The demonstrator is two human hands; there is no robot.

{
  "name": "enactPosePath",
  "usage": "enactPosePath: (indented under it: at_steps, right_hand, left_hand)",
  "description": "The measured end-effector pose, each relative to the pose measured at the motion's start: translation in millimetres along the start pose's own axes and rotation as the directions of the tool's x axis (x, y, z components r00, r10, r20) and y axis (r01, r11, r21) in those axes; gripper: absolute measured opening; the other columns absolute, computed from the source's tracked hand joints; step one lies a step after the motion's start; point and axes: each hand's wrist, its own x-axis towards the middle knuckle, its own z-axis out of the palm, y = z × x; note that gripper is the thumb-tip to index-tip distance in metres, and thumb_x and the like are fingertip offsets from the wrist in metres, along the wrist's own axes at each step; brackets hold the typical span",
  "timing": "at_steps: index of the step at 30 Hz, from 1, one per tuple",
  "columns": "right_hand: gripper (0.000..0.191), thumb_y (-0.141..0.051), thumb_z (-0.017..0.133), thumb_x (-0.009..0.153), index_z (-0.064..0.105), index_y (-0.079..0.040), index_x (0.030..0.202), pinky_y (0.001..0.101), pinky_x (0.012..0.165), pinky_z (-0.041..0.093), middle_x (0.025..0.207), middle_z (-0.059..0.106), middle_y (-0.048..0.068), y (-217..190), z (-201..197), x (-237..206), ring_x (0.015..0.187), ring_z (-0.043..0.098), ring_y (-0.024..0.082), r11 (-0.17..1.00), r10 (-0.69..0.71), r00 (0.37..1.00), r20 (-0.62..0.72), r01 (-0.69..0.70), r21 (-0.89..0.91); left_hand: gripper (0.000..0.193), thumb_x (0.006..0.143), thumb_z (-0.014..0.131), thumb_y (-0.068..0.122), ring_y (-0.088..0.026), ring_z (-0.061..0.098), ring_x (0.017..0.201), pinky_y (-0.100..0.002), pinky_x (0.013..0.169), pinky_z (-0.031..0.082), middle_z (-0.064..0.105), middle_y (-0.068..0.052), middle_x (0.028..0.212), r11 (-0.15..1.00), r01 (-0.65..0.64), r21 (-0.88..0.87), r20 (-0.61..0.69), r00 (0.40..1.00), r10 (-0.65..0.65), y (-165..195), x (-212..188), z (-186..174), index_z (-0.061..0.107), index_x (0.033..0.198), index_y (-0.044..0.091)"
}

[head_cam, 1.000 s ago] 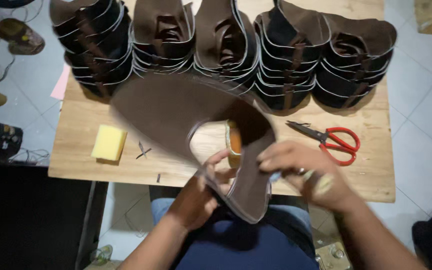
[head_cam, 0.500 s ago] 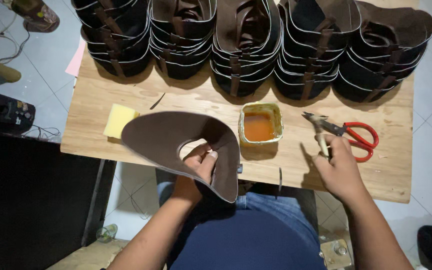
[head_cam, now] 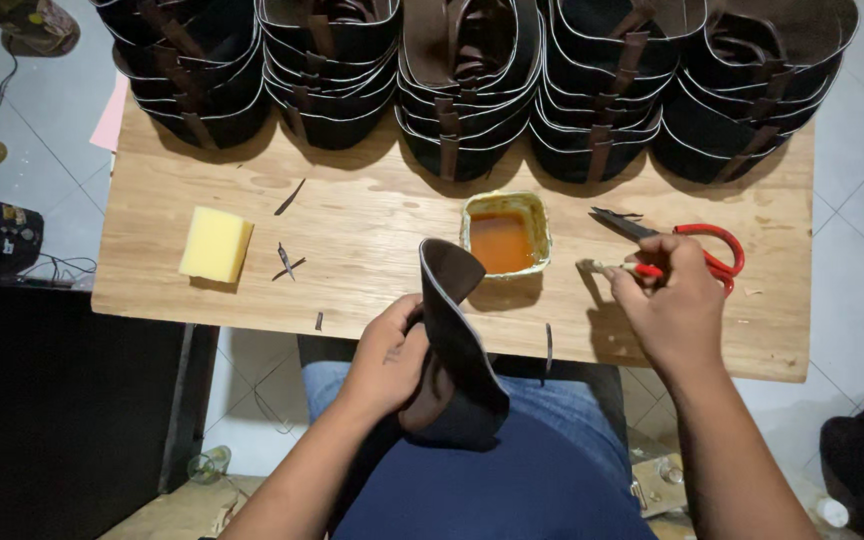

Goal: The person sits at a workbench with stacks of leather shoe uppers. They use red-handled scissors to trim excess material from the edge of an upper, set it on a stack, then pour liquid from a metal can into a small container and use a brush to apply the liquid along the trimmed edge of another upper.

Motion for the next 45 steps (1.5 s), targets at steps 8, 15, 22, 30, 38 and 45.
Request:
enactPosePath:
  at_steps: [8,15,22,30,38,45]
  right_hand:
    - [0.019,-0.011,0.077,0.098,0.07,0.0,0.112,0.0283,0.084,0.056,0.109,0.073,0.011,3,17,13,0.092,0.07,0.014,0.968,-0.172,0.984,0.049,0.16,0.196]
    - [0.024,-0.014,0.074,0.094,0.07,-0.002,0.115,0.0239,0.077,0.054,0.099,0.072,0.003,-29,10,28,0.086,0.066,0.007,0.853,-0.065,0.968,0.244,-0.074,0.517]
    - [0.024,-0.016,0.077,0.094,0.073,-0.003,0.113,0.0218,0.073,0.051,0.091,0.073,0.001,-44,33,39,0.082,0.063,0.005,0.941,-0.074,0.96,0.271,-0.022,0.337]
    - [0.023,-0.014,0.077,0.095,0.065,0.001,0.108,0.0243,0.066,0.055,0.098,0.074,0.006,-38,39,44,0.081,0.069,0.009,0.811,-0.055,0.967,0.248,-0.102,0.577]
    - [0.023,-0.015,0.077,0.094,0.067,-0.004,0.112,0.0261,0.075,0.056,0.097,0.074,0.006,-43,40,41,0.082,0.069,0.01,0.932,-0.206,0.949,0.238,0.116,0.344]
    - [0.021,-0.022,0.083,0.088,0.072,-0.008,0.099,0.0394,0.083,0.047,0.1,0.067,0.008,-54,48,52,0.093,0.058,0.028,0.789,-0.607,0.772,0.19,0.613,0.032]
  left_hand:
    - [0.024,0.091,0.067,0.011,-0.021,0.067,0.091,-0.035,0.082,0.056,0.071,-0.01,0.1,0.998,0.033,0.057,0.026,0.999,-0.035,-19,-19,1,0.067,0.113,0.001]
    - [0.028,0.095,0.058,0.012,-0.022,0.069,0.087,-0.035,0.078,0.059,0.071,-0.011,0.099,0.91,0.193,-0.367,0.122,0.98,-0.159,-6,-26,2,0.064,0.119,0.0]
    - [0.032,0.1,0.049,0.013,-0.023,0.071,0.081,-0.035,0.072,0.062,0.072,-0.014,0.095,0.779,0.236,-0.58,0.01,0.959,-0.283,23,-22,-9,0.063,0.123,-0.003]
    - [0.035,0.098,0.052,0.012,-0.016,0.068,0.096,-0.03,0.085,0.055,0.072,-0.012,0.11,0.763,0.213,-0.61,-0.102,0.934,-0.342,35,-18,-14,0.062,0.129,-0.001]
    - [0.039,0.099,0.054,0.015,-0.015,0.066,0.097,-0.03,0.086,0.054,0.073,-0.01,0.11,0.855,0.18,-0.486,-0.144,0.949,-0.282,51,-17,-15,0.063,0.132,-0.004]
    - [0.044,0.1,0.057,0.016,-0.012,0.062,0.113,-0.029,0.1,0.049,0.066,-0.009,0.128,0.893,0.014,-0.45,-0.162,0.982,-0.097,32,-7,-15,0.055,0.14,-0.002]
